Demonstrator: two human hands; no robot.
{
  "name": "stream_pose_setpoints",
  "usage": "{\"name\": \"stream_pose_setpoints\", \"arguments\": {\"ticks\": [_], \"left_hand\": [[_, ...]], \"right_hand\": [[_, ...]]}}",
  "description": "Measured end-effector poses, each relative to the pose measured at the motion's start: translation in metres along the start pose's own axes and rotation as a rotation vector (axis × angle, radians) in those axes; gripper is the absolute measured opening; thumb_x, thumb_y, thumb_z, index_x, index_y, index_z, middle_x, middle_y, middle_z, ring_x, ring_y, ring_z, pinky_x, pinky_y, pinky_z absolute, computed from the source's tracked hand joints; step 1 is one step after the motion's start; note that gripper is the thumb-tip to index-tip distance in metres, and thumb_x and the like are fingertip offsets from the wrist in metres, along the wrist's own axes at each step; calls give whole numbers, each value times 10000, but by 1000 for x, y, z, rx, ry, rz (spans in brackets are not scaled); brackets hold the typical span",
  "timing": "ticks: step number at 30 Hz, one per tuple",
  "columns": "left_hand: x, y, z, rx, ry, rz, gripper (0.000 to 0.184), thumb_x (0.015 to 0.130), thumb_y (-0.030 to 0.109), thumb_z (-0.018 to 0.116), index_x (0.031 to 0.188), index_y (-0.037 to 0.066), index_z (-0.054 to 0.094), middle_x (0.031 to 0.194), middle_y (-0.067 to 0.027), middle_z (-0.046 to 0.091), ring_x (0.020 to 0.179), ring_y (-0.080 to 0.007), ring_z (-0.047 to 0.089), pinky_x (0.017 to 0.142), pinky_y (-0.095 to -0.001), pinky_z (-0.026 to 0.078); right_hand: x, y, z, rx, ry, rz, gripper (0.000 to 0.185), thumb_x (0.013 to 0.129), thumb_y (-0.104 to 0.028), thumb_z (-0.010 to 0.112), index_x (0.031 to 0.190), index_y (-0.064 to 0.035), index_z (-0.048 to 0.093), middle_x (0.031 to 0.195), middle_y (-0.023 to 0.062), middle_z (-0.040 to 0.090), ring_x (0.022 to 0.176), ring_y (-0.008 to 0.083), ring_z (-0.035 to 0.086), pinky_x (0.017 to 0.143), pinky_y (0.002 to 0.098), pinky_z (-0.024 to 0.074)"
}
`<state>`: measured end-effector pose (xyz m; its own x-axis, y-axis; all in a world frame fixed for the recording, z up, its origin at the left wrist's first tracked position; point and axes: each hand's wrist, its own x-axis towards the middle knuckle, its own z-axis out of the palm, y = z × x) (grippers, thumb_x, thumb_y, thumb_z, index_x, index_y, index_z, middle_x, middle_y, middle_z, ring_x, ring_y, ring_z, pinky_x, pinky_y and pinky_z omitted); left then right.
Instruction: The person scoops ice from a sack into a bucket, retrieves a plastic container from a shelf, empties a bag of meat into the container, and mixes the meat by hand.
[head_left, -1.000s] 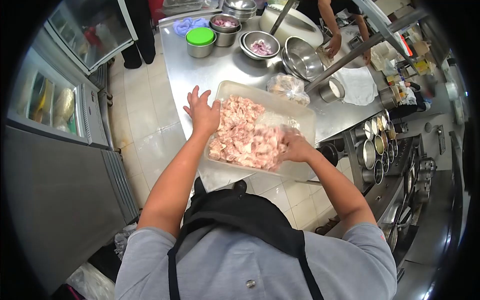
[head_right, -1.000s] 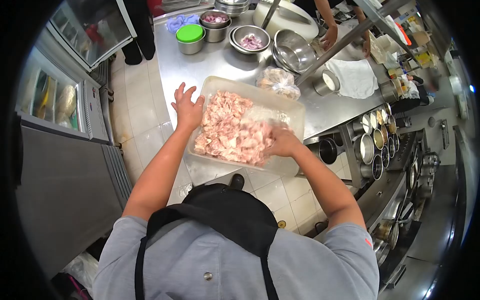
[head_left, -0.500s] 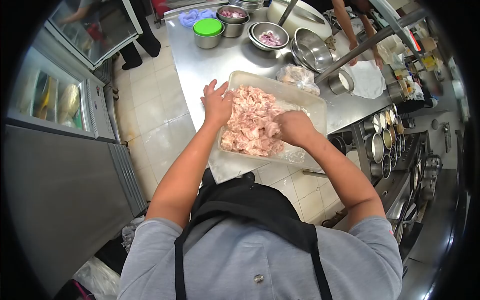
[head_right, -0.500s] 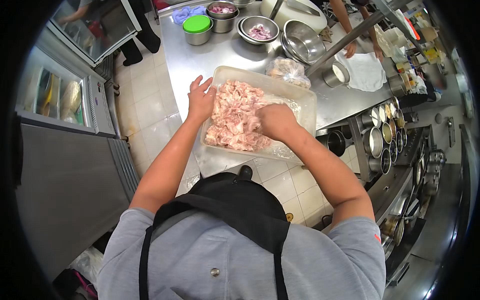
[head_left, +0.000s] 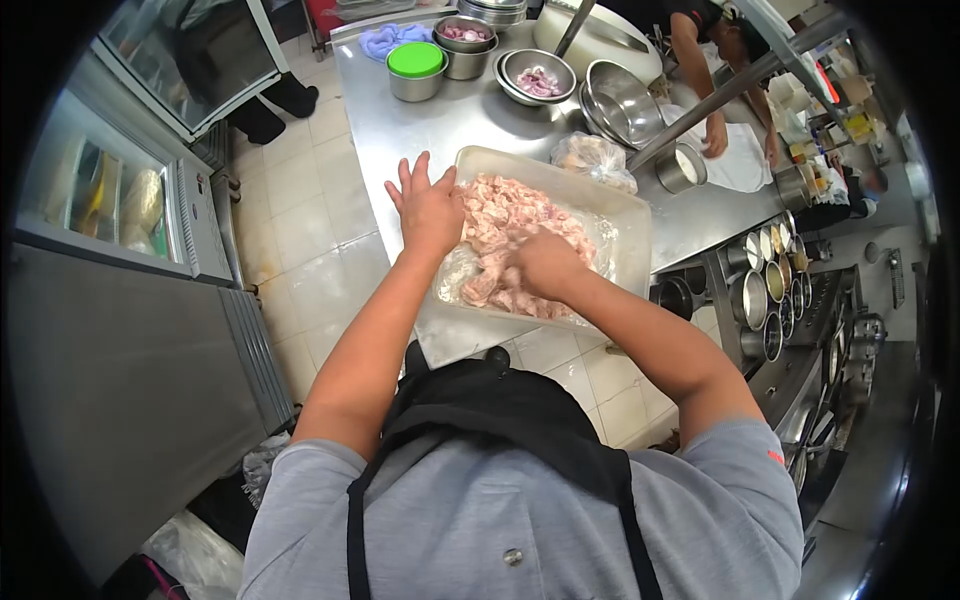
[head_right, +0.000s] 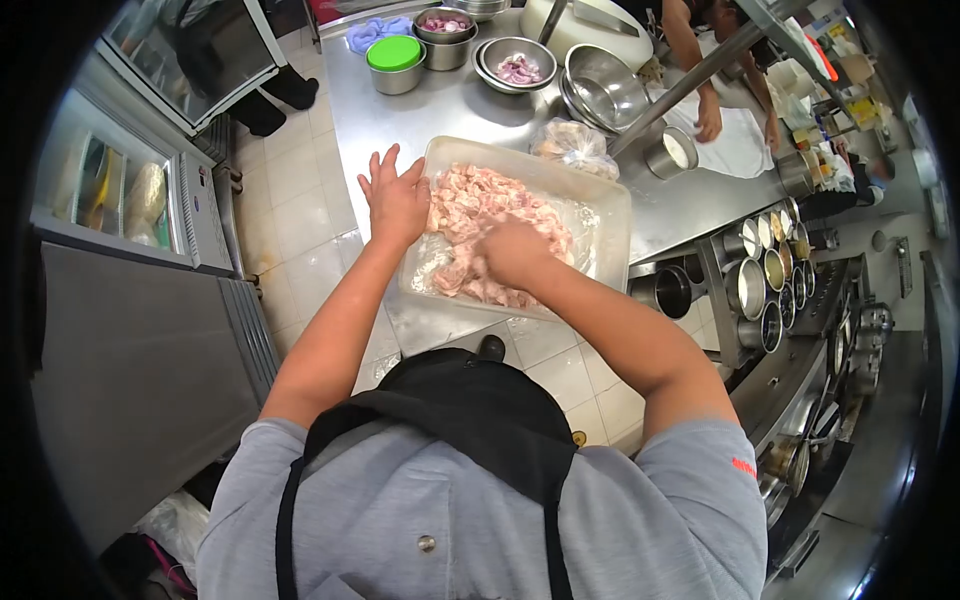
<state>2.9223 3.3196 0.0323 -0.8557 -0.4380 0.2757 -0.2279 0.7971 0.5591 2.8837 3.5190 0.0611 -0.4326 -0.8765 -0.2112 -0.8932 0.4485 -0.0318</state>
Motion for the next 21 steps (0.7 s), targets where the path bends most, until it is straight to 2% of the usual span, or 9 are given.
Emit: {"name": "stream_pose_setpoints", "arguments": {"ticks": [6,8,9,10,12,14,17,19,21], "left_hand": [[1,3,2,-75,-42,-80,377,886,206,536,1246,116,606,1449,-174,326,1384,-396,197,1131,-576,97],[1,3,2,-168,-67,-128,384,892,211,530,1259,115,595,1453,-175,324,1383,-394,202,1130,-572,113],[1,2,3,-169,-63,-124,384,892,211,530,1259,115,595,1453,-175,324,1383,-394,202,1130,-572,113],[1,2,4,-173,-65,-122,384,894,212,529,1259,114,595,1456,-174,322,1385,-392,202,1130,-572,111],[2,0,5,-171,-68,-112,383,895,214,528,1259,114,595,1458,-173,321,1386,-390,202,1130,-571,110],[2,0,5,-194,-86,-130,382,895,213,531,1258,113,594,1459,-174,321,1387,-396,197,1123,-591,99],[4,1,4,-152,-78,-130,382,893,215,536,1257,114,594,1462,-170,317,1391,-402,182,1112,-619,77],[3,2,4,-133,-75,-132,381,892,217,539,1255,118,595,1465,-167,313,1393,-402,175,1109,-626,69],[4,2,4,-122,-55,-125,379,890,218,543,1253,122,597,1467,-164,310,1395,-403,169,1106,-632,60]], "right_hand": [[-29,55,-12,83,53,297,353,731,-298,665,1046,-140,677,934,117,673,926,310,627,826,405,502],[-29,37,-60,135,-208,524,563,709,-312,701,1201,-67,578,1075,163,647,1023,305,605,872,398,488],[-27,41,-56,190,-217,452,776,683,-415,737,1320,-54,481,1172,217,600,1100,336,568,940,408,453],[-20,47,-49,190,-210,455,776,683,-415,737,1320,-54,481,1172,217,600,1100,336,568,940,408,453],[6,61,-30,197,-53,45,881,670,-453,741,1368,-20,424,1255,239,550,1190,352,512,1004,402,407],[55,63,-15,321,-36,177,1003,601,-528,784,1387,-39,399,1319,237,510,1279,368,436,1083,407,337],[100,32,-4,384,-103,242,955,604,-495,780,1371,-50,427,1283,214,550,1280,363,435,1079,418,341],[97,2,-13,335,-354,103,830,640,-451,753,1333,-81,484,1229,191,592,1238,371,473,1041,427,389],[70,-18,-9,236,-373,46,765,651,-416,752,1303,-93,516,1189,181,613,1195,354,511,1008,422,418]]}}
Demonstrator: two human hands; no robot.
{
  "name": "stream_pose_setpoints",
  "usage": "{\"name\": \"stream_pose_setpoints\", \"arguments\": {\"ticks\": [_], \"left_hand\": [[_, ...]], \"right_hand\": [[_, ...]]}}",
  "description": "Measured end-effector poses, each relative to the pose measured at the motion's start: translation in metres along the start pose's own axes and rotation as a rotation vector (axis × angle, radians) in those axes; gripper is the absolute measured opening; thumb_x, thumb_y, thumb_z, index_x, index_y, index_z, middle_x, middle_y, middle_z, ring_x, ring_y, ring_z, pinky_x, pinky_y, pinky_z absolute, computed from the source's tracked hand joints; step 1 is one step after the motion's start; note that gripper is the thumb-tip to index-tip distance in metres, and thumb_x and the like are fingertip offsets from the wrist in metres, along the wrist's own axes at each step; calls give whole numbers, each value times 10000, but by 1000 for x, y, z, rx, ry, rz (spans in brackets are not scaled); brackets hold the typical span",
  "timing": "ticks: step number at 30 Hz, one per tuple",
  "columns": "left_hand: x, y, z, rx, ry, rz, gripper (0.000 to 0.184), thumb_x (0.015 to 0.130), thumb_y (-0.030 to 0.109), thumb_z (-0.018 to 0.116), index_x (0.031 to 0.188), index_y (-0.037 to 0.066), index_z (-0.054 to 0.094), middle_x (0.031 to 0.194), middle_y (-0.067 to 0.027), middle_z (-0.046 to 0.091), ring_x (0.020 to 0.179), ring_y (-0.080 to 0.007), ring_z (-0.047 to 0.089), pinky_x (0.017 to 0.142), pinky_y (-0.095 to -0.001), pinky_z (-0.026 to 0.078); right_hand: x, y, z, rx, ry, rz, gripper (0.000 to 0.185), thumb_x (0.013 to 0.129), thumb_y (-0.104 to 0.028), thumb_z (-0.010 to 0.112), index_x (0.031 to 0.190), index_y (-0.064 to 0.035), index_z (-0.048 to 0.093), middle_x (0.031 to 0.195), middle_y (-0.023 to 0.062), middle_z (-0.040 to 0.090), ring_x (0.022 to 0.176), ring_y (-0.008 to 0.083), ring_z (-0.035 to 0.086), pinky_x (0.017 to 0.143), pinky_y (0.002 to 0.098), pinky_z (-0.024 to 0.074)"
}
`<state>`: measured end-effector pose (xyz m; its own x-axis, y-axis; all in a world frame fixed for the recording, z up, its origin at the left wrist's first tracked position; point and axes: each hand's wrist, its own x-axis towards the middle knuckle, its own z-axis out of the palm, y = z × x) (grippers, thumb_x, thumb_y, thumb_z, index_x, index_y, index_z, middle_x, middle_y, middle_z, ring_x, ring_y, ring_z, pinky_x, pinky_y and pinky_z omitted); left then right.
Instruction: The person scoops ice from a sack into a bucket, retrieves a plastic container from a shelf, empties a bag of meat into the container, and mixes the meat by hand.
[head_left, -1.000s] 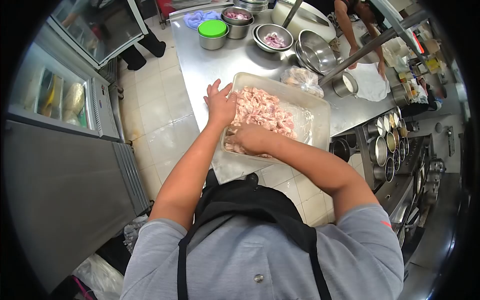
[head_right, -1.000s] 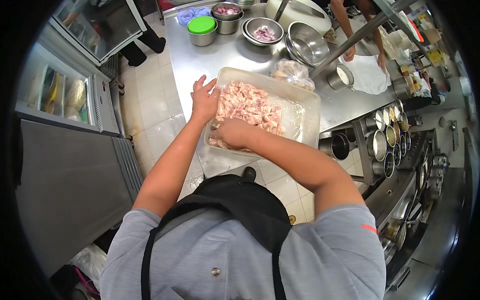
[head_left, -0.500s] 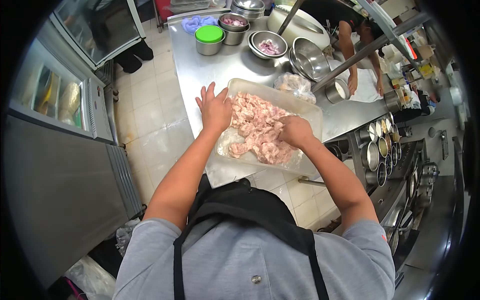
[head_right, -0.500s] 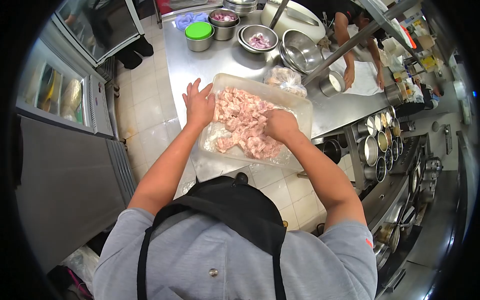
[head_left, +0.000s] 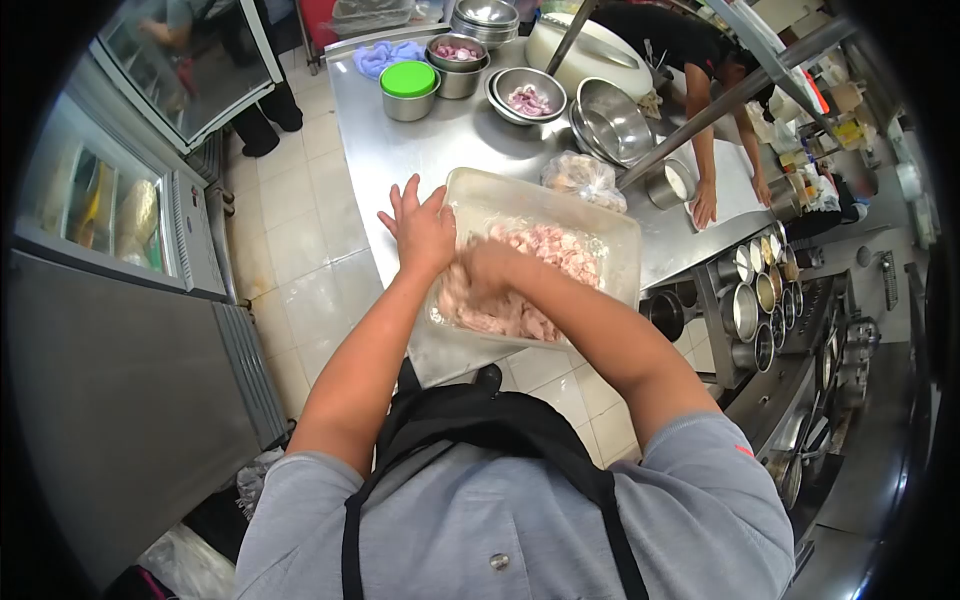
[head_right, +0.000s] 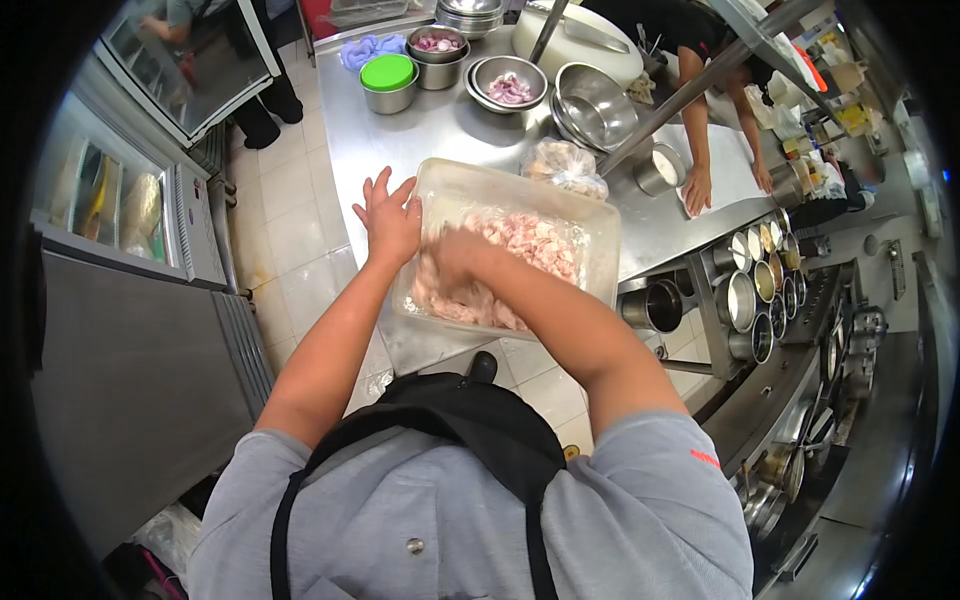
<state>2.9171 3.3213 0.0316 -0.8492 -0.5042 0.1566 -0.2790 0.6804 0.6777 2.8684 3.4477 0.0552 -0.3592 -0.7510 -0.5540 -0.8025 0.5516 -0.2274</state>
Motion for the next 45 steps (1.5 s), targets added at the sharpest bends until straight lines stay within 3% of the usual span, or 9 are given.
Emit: {"name": "stream_pose_setpoints", "arguments": {"ticks": [6,12,16,19,26,32,34,39,45], "left_hand": [[1,2,3,-9,-13,-51,369,901,238,548,1258,160,598,1476,-144,306,1403,-383,171,1107,-628,46],[0,-4,7,-77,-22,-55,384,899,243,553,1275,171,582,1472,-152,311,1402,-381,175,1110,-622,53],[1,-5,7,-100,-18,-86,375,895,241,564,1264,181,587,1474,-154,311,1404,-379,169,1114,-610,55],[0,-7,8,-140,-10,-94,363,894,240,568,1251,178,593,1476,-155,310,1408,-378,160,1116,-604,51],[3,-13,18,-158,-51,-47,400,895,258,566,1285,175,547,1481,-165,302,1413,-389,137,1119,-593,35],[2,-8,12,-185,-51,-106,433,885,257,581,1290,126,503,1485,-166,274,1411,-410,113,1125,-580,18],[3,-6,10,-128,9,-83,417,883,251,586,1271,120,509,1491,-168,263,1414,-410,108,1126,-577,17],[5,-12,12,-226,-22,-56,396,885,210,575,1255,97,489,1484,-203,248,1415,-412,102,1127,-578,20],[15,-6,20,-56,-163,32,464,891,187,548,1324,80,419,1497,-209,214,1417,-415,82,1130,-569,22]], "right_hand": [[-74,37,-5,82,235,193,485,689,-245,771,1123,-71,644,1071,168,660,1023,290,623,891,368,491],[-91,59,-33,388,457,411,519,692,-285,794,1098,-3,634,1094,195,646,1021,317,619,895,369,487],[-88,50,-33,386,473,283,571,708,-276,783,1165,8,594,1118,211,633,1025,314,619,890,372,488],[-108,45,-28,795,439,196,611,735,-229,770,1253,2,543,1131,183,631,978,237,633,869,335,487],[-92,47,44,276,216,86,624,829,-181,581,1422,-214,391,1130,237,609,1039,389,579,903,439,466],[-28,35,32,151,-38,326,402,811,-142,511,1195,-87,614,1124,203,629,1036,369,600,894,433,473],[-63,39,44,113,188,-56,346,827,-154,527,1149,-115,649,1153,151,632,1031,328,615,848,426,498],[-144,54,13,-4,-184,95,551,832,-189,567,1373,-228,470,1181,129,608,1071,312,576,920,426,446],[-72,87,73,47,140,-54,733,786,-88,568,1459,-243,322,1068,168,623,961,331,585,846,425,468]]}}
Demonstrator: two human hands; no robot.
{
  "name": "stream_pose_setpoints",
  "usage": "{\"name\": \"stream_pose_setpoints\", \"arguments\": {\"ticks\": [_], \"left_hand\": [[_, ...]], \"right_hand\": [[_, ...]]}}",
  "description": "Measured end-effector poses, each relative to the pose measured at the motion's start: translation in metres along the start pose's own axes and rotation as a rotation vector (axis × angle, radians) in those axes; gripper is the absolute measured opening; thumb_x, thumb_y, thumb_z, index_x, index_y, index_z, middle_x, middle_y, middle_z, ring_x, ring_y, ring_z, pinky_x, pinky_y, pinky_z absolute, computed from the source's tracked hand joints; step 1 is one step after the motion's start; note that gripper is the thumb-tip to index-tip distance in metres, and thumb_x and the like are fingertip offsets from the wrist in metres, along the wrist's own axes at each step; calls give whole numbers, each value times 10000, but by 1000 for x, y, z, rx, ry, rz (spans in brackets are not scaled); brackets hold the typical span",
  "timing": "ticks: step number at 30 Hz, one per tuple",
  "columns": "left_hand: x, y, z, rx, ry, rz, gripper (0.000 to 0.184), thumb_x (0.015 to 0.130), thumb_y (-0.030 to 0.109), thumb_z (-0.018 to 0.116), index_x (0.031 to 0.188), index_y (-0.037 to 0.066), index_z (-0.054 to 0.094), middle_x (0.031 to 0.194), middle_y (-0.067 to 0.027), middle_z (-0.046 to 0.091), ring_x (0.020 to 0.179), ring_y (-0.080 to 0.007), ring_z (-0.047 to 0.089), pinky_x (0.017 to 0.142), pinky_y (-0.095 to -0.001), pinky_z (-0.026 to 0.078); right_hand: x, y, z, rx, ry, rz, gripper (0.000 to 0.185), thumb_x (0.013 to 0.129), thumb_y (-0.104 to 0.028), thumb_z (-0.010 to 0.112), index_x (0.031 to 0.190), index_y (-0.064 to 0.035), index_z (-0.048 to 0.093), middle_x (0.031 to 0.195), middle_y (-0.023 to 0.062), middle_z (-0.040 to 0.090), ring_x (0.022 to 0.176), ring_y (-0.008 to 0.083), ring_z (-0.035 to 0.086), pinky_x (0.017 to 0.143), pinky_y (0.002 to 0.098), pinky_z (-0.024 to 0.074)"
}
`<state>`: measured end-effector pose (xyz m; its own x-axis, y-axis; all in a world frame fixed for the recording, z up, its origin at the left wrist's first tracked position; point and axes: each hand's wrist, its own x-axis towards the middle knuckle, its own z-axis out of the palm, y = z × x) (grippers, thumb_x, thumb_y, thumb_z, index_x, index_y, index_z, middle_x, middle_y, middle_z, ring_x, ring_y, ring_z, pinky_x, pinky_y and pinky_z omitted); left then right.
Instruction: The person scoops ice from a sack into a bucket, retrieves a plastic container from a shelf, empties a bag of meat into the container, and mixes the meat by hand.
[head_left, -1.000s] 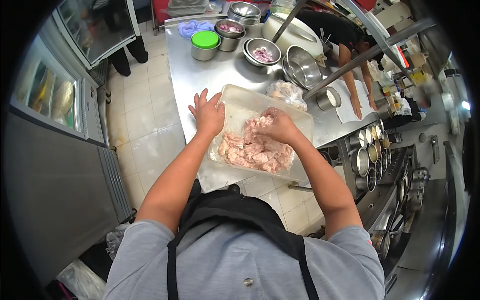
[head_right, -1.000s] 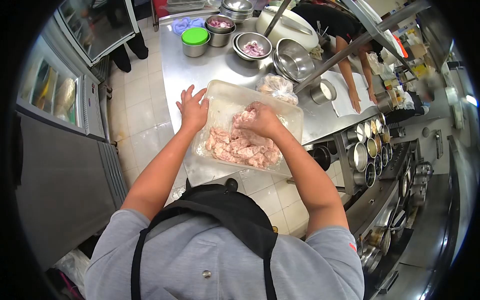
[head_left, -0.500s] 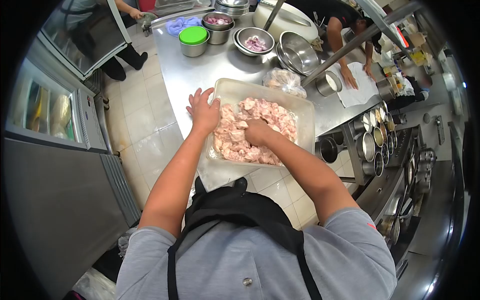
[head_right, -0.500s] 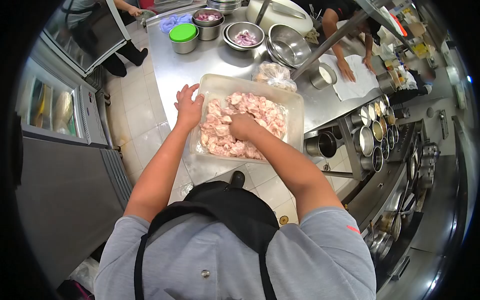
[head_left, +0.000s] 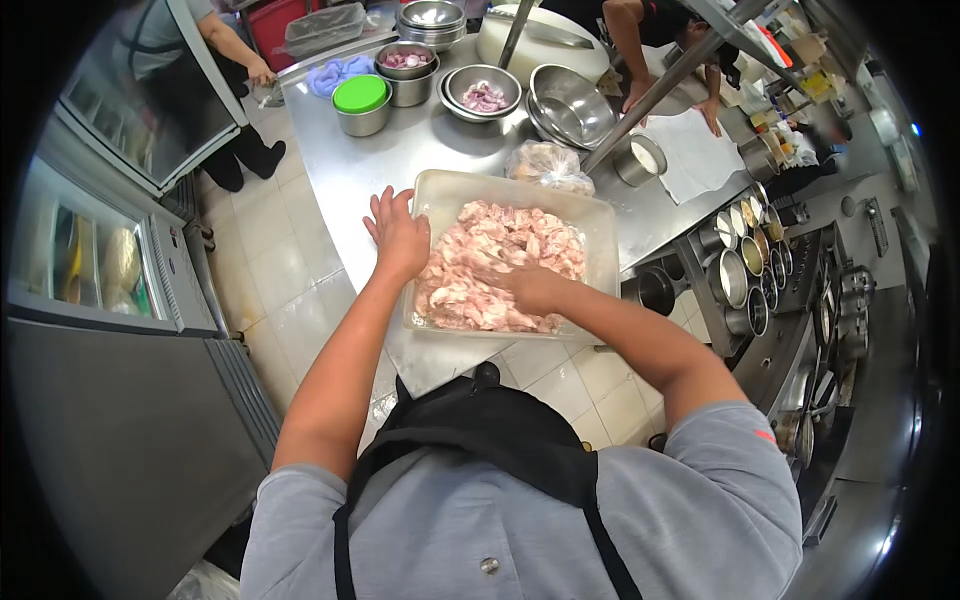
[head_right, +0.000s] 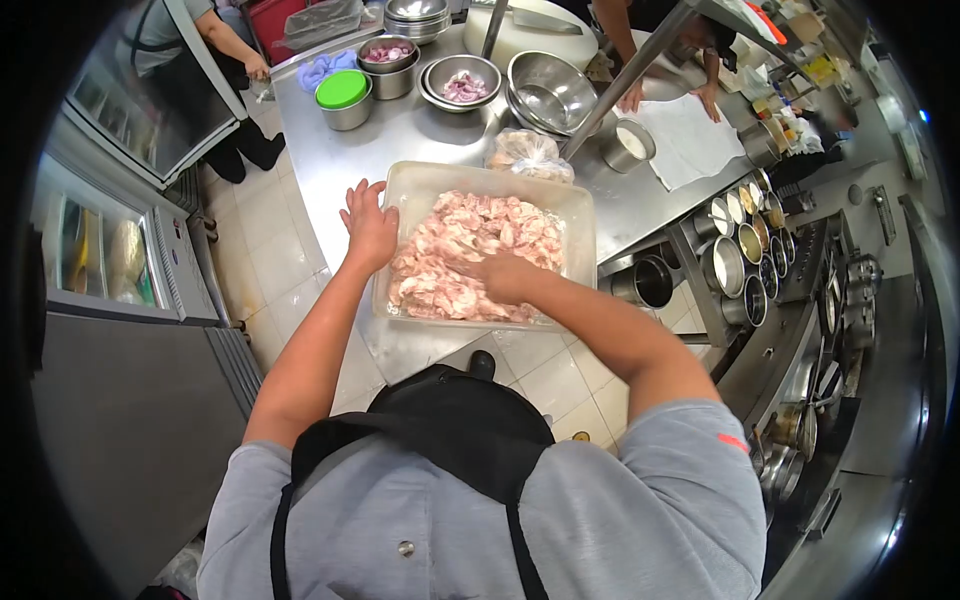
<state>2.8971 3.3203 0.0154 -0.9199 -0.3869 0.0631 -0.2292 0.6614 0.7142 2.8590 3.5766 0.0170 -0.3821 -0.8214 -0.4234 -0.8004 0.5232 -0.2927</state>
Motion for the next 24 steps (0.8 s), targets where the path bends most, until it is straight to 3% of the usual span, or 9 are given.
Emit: {"name": "stream_pose_setpoints", "arguments": {"ticks": [3,5,6,9,12,16,18,23,24], "left_hand": [[4,0,1,35,-21,-8,474,889,187,542,1337,90,418,1504,-207,197,1418,-416,72,1131,-567,20],[0,3,-4,2,-19,-26,477,886,190,545,1337,94,422,1505,-205,196,1419,-417,70,1131,-567,19],[-1,4,-7,-27,-14,-53,479,883,192,549,1336,97,426,1506,-203,195,1419,-418,69,1131,-568,18],[-2,3,-8,-15,0,-65,474,880,201,559,1328,100,443,1508,-210,186,1416,-424,71,1129,-574,22],[0,3,-6,-18,27,-74,485,875,209,571,1326,83,445,1507,-223,180,1413,-429,77,1127,-579,33],[1,3,-7,-22,47,-87,528,862,217,591,1331,35,429,1504,-245,165,1409,-434,86,1127,-579,50],[0,1,-7,-26,51,-75,565,859,215,595,1347,3,405,1505,-254,151,1407,-435,87,1129,-575,55],[3,5,-4,-21,70,-77,605,858,207,594,1374,-17,369,1509,-253,138,1408,-432,90,1129,-574,58],[1,6,-4,-8,84,-81,607,857,202,597,1374,-16,368,1509,-254,138,1409,-430,91,1128,-575,58]], "right_hand": [[37,-23,-1,-22,53,105,780,737,-41,557,1454,-242,326,984,194,629,919,352,590,839,434,455],[50,-27,16,121,347,168,709,751,-52,547,1419,-229,390,910,185,636,853,369,601,794,470,456],[44,-30,11,118,350,170,709,751,-52,547,1419,-229,390,910,185,636,853,369,601,794,470,456],[2,-42,-13,81,183,198,522,799,-108,537,1310,-215,528,877,168,648,785,364,616,719,476,488],[-44,-5,13,-77,206,184,442,814,-136,550,1246,-222,591,871,153,667,833,343,641,767,443,504],[-64,5,-29,-70,53,236,437,788,-131,577,1215,-213,620,858,140,668,855,338,640,774,435,507],[-72,-5,-62,168,-11,213,325,780,-140,577,1083,-153,694,1078,126,664,906,320,634,823,424,492],[-35,25,-43,-74,134,457,540,723,-51,568,1263,-62,558,1103,190,645,1030,351,602,895,397,475],[-18,26,-15,-62,365,391,579,713,-44,576,1290,-39,519,1104,205,640,1043,361,595,912,393,469]]}}
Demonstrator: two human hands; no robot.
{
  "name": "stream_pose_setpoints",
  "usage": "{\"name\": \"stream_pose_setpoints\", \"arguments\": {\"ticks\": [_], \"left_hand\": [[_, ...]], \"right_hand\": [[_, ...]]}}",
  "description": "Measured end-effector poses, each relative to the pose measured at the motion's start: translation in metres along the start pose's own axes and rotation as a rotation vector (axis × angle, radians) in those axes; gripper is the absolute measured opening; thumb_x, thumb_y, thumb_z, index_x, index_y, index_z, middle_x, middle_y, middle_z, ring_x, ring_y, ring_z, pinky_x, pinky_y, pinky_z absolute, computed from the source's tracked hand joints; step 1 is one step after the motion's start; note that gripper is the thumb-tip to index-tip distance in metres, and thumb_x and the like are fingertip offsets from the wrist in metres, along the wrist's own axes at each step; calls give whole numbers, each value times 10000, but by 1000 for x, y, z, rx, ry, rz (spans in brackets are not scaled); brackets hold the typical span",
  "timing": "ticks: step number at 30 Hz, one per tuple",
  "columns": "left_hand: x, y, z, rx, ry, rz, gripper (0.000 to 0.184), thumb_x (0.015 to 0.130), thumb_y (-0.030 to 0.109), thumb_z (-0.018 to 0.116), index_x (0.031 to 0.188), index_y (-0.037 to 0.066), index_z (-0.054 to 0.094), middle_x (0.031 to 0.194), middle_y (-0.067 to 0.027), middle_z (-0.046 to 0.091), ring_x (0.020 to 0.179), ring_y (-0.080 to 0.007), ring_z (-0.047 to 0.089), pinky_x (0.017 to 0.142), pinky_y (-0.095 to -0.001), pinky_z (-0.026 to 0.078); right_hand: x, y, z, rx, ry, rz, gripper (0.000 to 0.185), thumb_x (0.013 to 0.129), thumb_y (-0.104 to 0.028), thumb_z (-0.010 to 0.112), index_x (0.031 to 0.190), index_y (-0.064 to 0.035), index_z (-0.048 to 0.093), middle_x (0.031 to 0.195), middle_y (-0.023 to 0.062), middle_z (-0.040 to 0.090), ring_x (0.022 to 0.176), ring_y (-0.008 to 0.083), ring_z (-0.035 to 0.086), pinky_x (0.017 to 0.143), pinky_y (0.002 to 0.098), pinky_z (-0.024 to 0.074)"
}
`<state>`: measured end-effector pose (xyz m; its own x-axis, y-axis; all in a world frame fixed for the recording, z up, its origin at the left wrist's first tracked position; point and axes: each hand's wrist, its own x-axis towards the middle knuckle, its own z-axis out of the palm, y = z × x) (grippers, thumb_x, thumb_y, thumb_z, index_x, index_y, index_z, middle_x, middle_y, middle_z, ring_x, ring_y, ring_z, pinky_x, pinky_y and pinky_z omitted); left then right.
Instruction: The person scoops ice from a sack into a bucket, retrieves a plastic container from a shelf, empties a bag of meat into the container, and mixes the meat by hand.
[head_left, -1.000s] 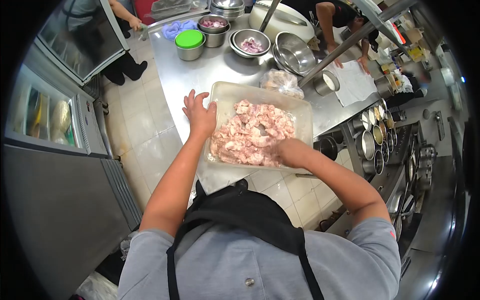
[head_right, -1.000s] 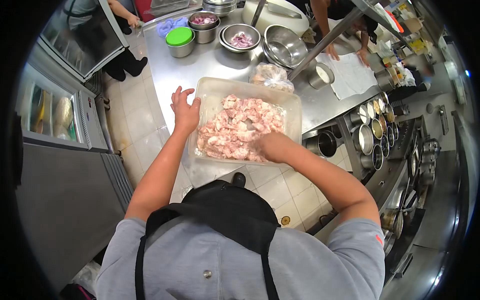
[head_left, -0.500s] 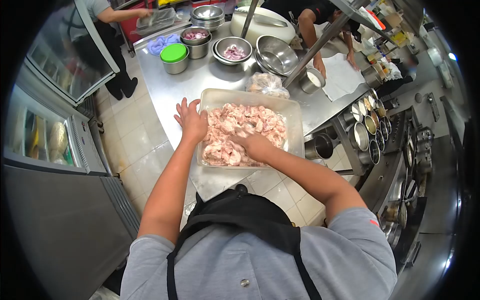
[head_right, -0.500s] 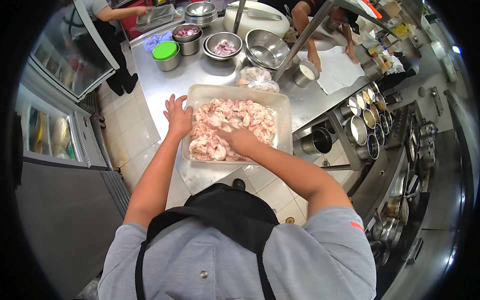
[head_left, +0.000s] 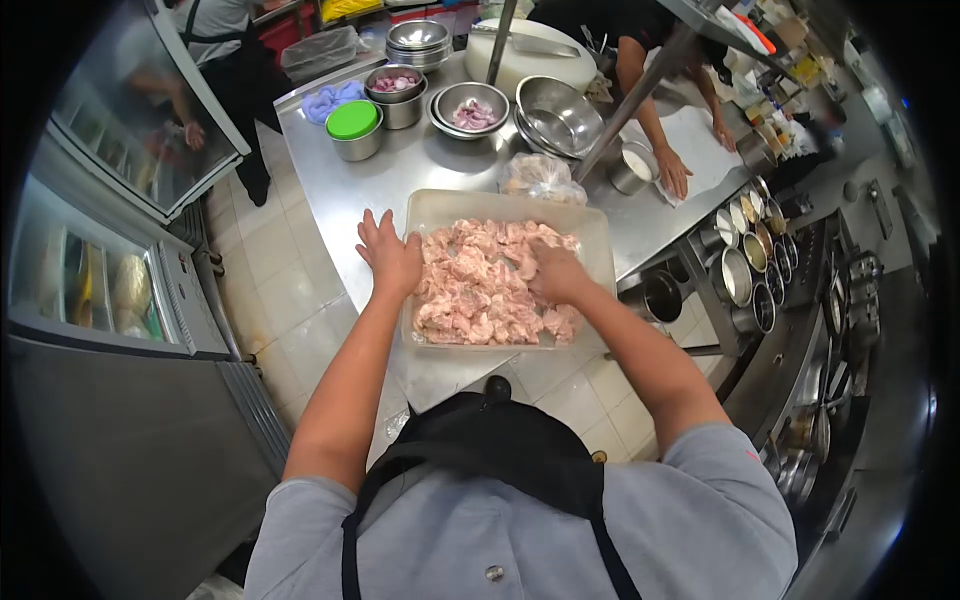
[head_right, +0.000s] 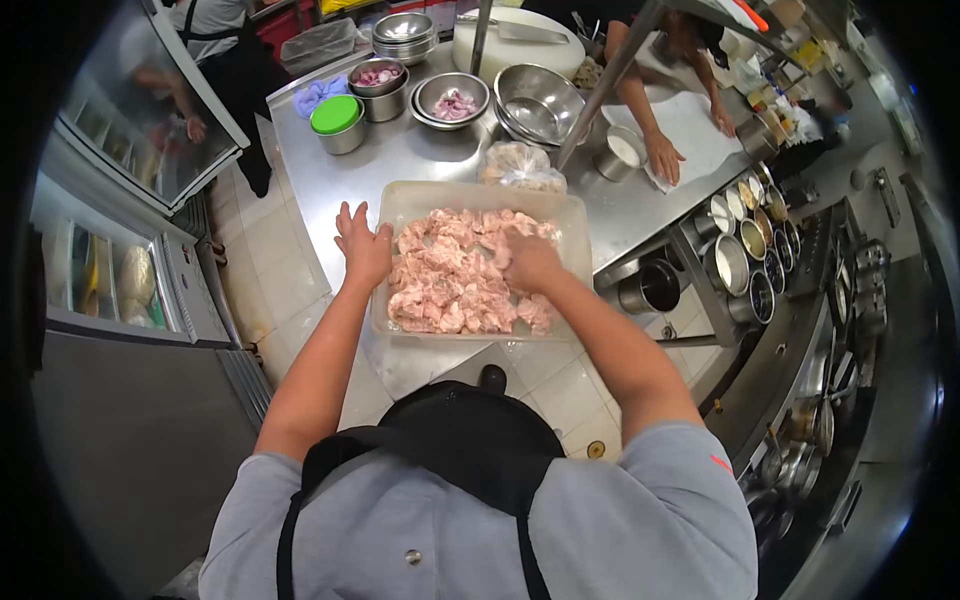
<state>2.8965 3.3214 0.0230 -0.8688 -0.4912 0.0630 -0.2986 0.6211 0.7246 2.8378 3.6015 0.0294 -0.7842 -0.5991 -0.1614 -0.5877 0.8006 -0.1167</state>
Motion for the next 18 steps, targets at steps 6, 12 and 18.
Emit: {"name": "stream_pose_setpoints", "arguments": {"ticks": [6,12,18], "left_hand": [[2,1,2,14,27,-16,615,835,189,624,1368,0,381,1509,-254,141,1409,-423,100,1126,-578,67],[0,0,0,-34,26,-19,604,825,204,637,1347,6,407,1502,-261,152,1405,-416,114,1127,-573,82],[-1,-4,2,-81,40,-90,621,807,229,655,1338,9,419,1489,-269,167,1406,-401,117,1134,-554,91]], "right_hand": [[2,-63,-22,410,-161,-59,427,752,-142,680,1172,-89,622,1143,201,619,1077,342,578,945,374,460],[0,-73,-83,775,-82,55,405,773,-189,729,1146,-68,632,1070,208,649,1015,348,612,900,380,479],[19,-40,-67,430,-7,-225,558,850,-310,645,1299,-21,483,1215,207,584,999,300,622,916,351,467]]}}
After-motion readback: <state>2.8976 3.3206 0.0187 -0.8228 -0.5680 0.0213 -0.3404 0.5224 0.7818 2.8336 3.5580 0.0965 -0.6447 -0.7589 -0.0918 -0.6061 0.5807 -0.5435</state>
